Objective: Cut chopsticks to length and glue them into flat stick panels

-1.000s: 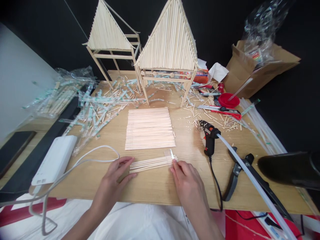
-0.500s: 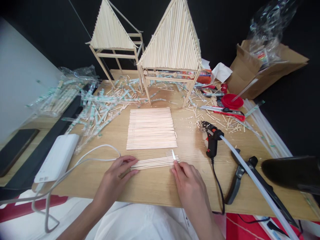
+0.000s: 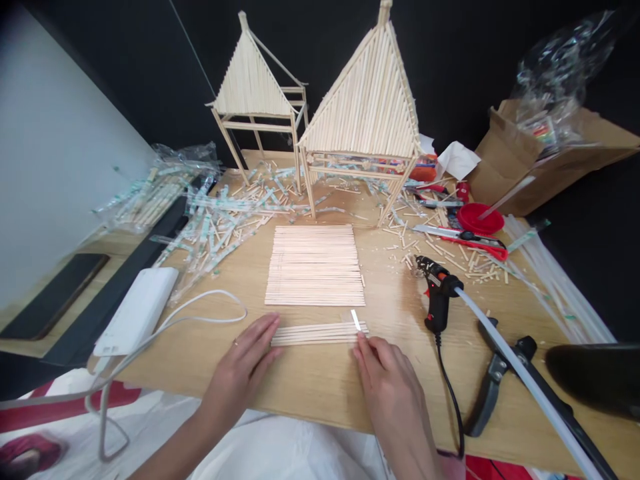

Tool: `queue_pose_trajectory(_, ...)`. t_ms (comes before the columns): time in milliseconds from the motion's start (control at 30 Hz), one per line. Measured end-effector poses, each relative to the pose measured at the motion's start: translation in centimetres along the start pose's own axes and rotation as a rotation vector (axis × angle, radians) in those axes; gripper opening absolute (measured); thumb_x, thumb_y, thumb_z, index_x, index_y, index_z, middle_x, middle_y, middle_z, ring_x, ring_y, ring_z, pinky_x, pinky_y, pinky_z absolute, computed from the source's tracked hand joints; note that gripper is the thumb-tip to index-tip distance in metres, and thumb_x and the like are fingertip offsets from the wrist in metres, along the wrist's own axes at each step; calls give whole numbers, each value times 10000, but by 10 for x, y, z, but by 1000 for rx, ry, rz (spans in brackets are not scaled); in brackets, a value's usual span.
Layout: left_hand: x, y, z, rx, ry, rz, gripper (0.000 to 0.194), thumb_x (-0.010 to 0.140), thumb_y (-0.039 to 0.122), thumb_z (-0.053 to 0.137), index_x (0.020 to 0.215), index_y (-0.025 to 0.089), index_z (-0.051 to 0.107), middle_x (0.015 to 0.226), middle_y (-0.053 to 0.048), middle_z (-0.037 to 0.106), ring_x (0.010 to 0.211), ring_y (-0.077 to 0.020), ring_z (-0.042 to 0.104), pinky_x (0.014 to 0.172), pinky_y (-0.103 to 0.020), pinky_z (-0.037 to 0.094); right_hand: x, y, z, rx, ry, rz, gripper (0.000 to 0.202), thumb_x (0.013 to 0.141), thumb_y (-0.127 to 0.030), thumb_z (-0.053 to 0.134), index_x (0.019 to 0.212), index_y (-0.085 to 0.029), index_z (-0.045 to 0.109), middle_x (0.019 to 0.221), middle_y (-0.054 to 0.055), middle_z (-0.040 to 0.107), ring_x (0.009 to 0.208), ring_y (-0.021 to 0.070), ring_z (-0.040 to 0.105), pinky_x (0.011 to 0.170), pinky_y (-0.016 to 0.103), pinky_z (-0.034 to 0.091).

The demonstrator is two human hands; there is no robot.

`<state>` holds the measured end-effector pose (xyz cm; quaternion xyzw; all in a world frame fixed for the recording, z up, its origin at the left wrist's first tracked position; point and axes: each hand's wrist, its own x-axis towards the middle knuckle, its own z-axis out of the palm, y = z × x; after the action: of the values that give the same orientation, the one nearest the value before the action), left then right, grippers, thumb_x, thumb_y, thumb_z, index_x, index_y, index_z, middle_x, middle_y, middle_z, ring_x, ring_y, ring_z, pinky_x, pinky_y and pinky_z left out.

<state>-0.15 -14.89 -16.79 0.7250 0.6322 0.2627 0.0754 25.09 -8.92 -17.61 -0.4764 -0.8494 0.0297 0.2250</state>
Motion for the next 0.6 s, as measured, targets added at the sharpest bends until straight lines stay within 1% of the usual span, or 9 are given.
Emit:
queue_pose_trajectory(100, -5, 5, 7, 156, -54, 175, 529, 937, 181, 457, 1443, 179, 303, 1387, -98, 519, 1332, -219, 413, 1092, -406, 382, -1, 1, 1, -4, 8, -12, 327, 968, -298, 436, 1088, -95, 661, 875, 84, 636, 768, 186, 561, 706, 319, 437)
queue_pose_trajectory(200, -4, 8, 12, 287, -120, 197, 504, 949, 247, 446, 1425, 128, 334, 1423, -106, 475, 1353, -233, 376, 1094, -419, 373, 0, 1, 1, -15, 23, -31, 347, 971, -314, 426, 1090, -89, 662, 878, 85, 635, 765, 185, 561, 710, 318, 432)
queue_pose_trajectory(267, -3, 10, 11, 335, -131, 186, 504, 950, 272, 445, 1419, 116, 346, 1438, -106, 455, 1362, -235, 361, 1095, -422, 367, 0, 0, 0, -15, 31, -35, 358, 973, -320, 418, 1094, -86, 661, 880, 87, 633, 773, 184, 564, 714, 315, 432)
queue_pose_trajectory(333, -6, 14, 8, 343, -100, 201, 495, 947, 223, 440, 1417, 102, 347, 1443, -112, 446, 1372, -240, 341, 1103, -426, 345, 1, 0, -1, -13, 35, -41, 358, 976, -312, 412, 1092, -81, 660, 876, 89, 630, 779, 184, 565, 716, 313, 433)
queue_pose_trajectory(367, -11, 17, 8, 323, -84, 236, 479, 945, 192, 431, 1410, 101, 361, 1434, -111, 459, 1370, -241, 344, 1110, -427, 327, 1, 0, -1, -15, 37, -44, 353, 976, -304, 412, 1090, -80, 660, 874, 89, 629, 782, 185, 566, 717, 314, 434)
queue_pose_trajectory(433, -24, 25, 14, 228, -85, 386, 412, 941, 126, 400, 1349, 135, 458, 1366, -79, 544, 1327, -215, 409, 1126, -407, 290, 1, -1, -2, -19, 39, -51, 338, 973, -290, 420, 1087, -82, 660, 874, 90, 628, 782, 187, 565, 720, 317, 435)
queue_pose_trajectory(500, -41, 32, 29, 61, -148, 653, 275, 962, 202, 411, 1132, 198, 628, 1166, -3, 686, 1142, -119, 566, 1117, -288, 306, 1, -1, -2, -16, 37, -52, 324, 968, -282, 433, 1093, -84, 657, 873, 88, 627, 776, 188, 562, 717, 319, 438)
queue_pose_trajectory(533, -50, 34, 38, 30, -146, 742, 233, 958, 209, 439, 1009, 208, 667, 1070, 27, 719, 1044, -84, 603, 1104, -233, 311, 1, -1, -2, -11, 36, -47, 321, 966, -281, 437, 1100, -84, 653, 874, 87, 627, 773, 188, 560, 717, 320, 439)
queue_pose_trajectory(600, -64, 34, 55, 62, -159, 895, 162, 924, 197, 519, 898, 215, 677, 1038, 45, 721, 1010, -93, 611, 1093, -238, 329, 1, -2, -2, -2, 32, -35, 320, 966, -278, 439, 1110, -84, 648, 877, 85, 627, 770, 189, 557, 715, 322, 441)
